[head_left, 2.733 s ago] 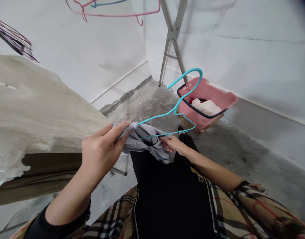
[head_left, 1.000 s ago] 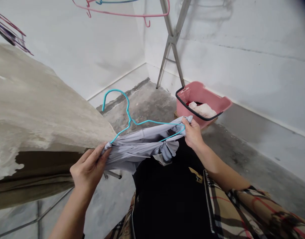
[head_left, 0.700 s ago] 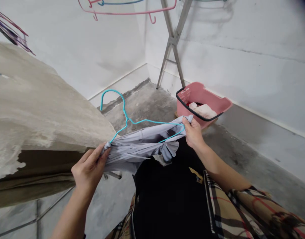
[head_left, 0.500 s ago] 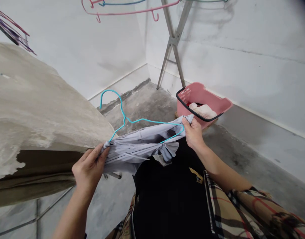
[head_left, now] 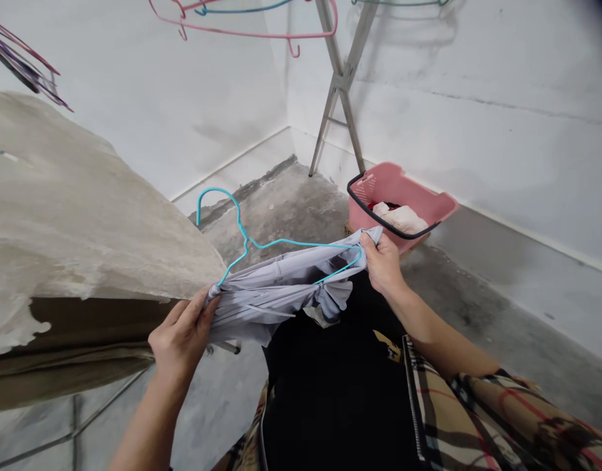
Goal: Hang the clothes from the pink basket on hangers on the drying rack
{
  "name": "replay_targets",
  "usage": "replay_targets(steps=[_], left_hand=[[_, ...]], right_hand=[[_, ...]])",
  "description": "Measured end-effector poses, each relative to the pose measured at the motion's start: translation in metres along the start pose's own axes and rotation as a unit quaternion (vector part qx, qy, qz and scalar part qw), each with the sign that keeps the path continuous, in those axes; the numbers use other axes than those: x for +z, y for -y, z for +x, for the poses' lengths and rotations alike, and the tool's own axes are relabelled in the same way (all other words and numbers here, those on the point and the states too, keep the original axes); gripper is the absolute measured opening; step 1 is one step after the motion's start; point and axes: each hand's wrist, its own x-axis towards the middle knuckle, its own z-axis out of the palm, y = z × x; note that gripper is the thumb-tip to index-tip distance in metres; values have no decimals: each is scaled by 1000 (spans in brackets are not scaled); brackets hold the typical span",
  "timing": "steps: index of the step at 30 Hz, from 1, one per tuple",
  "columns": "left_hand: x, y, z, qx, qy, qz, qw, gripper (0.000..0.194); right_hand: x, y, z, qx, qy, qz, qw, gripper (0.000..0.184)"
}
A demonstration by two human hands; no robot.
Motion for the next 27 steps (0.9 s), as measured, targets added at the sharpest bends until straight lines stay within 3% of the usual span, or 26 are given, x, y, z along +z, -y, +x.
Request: replay_targets(steps=[3, 9, 17, 19, 22, 24, 25, 27], left_hand=[[0, 3, -4, -12, 6, 11, 1000, 20], [11, 1, -17, 26, 81, -14, 996, 21], [37, -15, -13, -105, 105, -19, 989, 22], [42, -16, -9, -152, 83, -57, 983, 23], [47, -16, 0, -201, 1, -116, 973, 26], [47, -16, 6, -212, -47, -137, 966, 27], [47, -16, 10, -213, -58, -143, 965, 27], [46, -17, 17, -207, -64, -154, 964, 27]], right_hand=[[-1, 2, -1, -6, -3, -5, 1000, 30], [-1, 5, -1, -13, 0, -16, 1000, 31], [3, 24, -14, 6, 67, 66, 996, 31], [-3, 32, -16, 14, 91, 63, 994, 33], [-22, 36, -9, 88, 186, -44, 978, 40], [-37, 37, 3, 104, 211, -169, 957, 40], [-44, 38, 10, 73, 185, -225, 954, 39], [-51, 45, 22, -52, 92, -295, 950, 37]])
